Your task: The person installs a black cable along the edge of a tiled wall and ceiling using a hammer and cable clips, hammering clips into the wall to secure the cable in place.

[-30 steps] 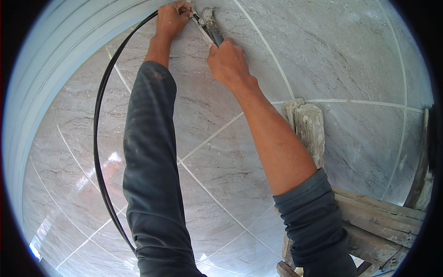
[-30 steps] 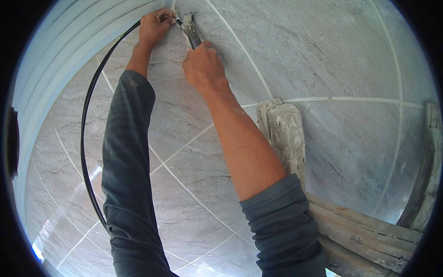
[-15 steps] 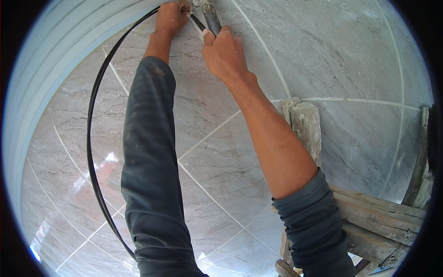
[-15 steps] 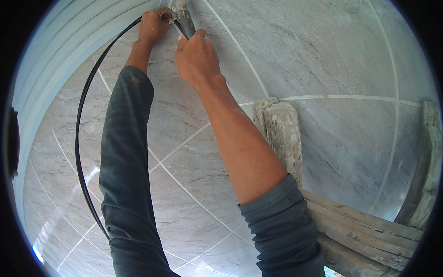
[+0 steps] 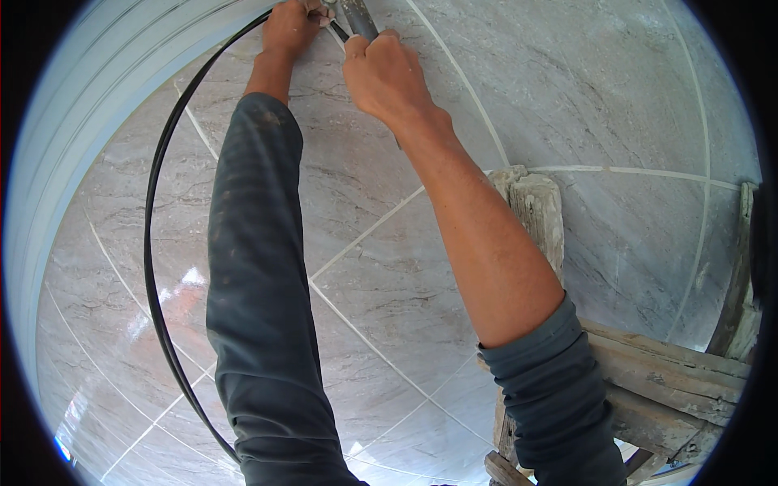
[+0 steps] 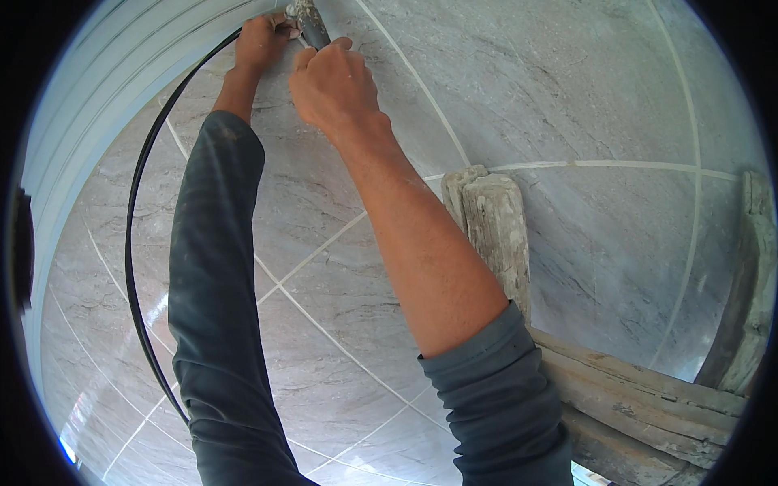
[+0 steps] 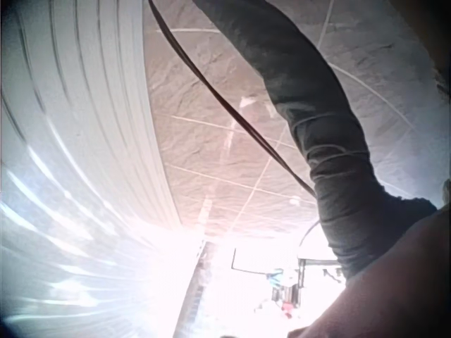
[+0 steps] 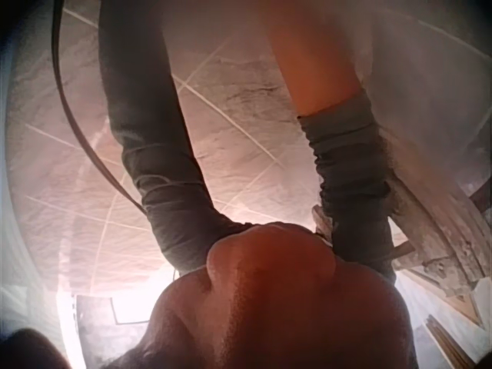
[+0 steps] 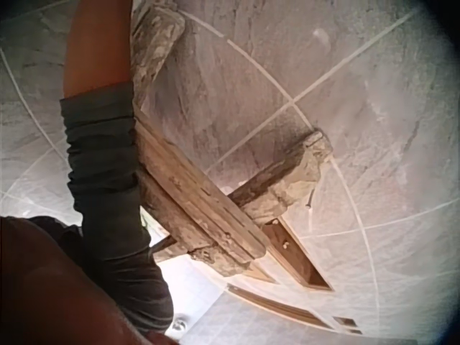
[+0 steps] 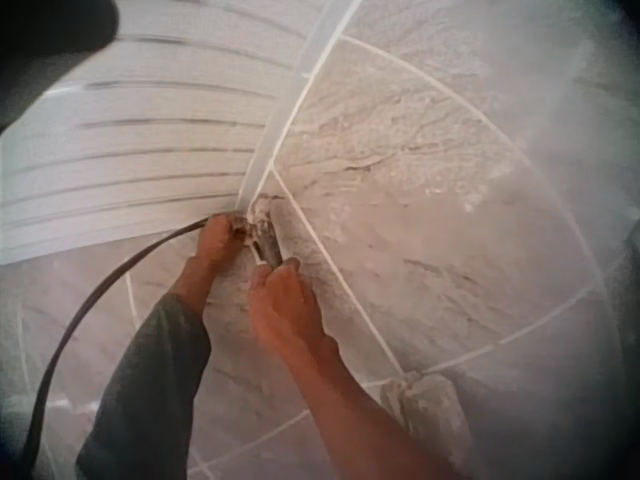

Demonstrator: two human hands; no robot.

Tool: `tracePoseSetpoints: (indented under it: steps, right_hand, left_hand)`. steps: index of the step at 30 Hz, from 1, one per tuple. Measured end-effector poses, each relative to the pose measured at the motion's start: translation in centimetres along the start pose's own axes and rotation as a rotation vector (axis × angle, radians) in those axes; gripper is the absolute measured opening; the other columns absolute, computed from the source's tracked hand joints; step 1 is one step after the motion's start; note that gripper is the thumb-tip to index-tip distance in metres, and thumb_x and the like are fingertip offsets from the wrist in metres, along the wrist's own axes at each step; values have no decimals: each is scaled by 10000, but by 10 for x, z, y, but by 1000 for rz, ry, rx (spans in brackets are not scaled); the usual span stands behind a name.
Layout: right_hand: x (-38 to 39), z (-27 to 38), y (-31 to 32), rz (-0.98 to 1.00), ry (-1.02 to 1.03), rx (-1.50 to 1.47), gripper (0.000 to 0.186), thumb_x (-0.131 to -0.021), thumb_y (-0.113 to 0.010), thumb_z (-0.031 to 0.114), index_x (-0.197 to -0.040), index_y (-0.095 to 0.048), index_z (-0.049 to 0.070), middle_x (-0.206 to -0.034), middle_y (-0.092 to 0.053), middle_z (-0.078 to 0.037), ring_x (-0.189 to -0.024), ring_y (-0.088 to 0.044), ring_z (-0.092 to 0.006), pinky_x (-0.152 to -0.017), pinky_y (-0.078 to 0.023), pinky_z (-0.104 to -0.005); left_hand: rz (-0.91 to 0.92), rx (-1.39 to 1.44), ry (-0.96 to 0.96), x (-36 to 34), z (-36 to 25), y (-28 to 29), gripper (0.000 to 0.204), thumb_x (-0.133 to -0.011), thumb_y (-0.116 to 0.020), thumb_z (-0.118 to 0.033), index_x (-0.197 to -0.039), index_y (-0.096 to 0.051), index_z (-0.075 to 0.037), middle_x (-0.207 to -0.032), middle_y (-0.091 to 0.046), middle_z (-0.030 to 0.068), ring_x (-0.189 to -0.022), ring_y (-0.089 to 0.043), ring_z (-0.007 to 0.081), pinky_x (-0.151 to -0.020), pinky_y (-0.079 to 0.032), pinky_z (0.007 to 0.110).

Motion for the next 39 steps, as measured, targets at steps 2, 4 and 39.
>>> tracePoseSetpoints:
  steps: [2, 4, 39]
  right_hand:
    - [-2, 2, 0, -15, 28, 18, 485, -988, -426, 283, -1091, -487, -187, -1027, -633, -403, -983, -666, -507, -879, -553, -505]
    - [-4, 4, 2, -30, 53, 37, 480, -985, -424, 280, -1086, -492, -184, -1033, -628, -406, -981, -668, -506, -875, -556, -503]
    - [-5, 4, -4, 56, 51, -30, 481, -1024, -480, 331, -1197, -528, -116, -1050, -644, -374, -1050, -644, -492, -918, -503, -545]
  left_hand:
    - [1, 52, -12, 0, 2, -2, 163, -839, -736, -215, -996, -774, -191, -889, -755, 67, -846, -711, 293, -763, -548, 426]
    - [5, 107, -24, 2, 3, -3, 152, -850, -719, -203, -991, -774, -189, -883, -754, 70, -847, -710, 295, -765, -548, 424]
    - [-118, 159, -66, 10, -20, 11, 287, -917, -539, -139, -1155, -677, -60, -948, -691, 241, -867, -663, 431, -756, -520, 498]
Point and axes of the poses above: each hand's wrist, its own x-axis away from the middle knuckle, its own y-axis out of the back of the hand, z = x × y, the point moved 4 cm from there along -x, towards the middle knuckle
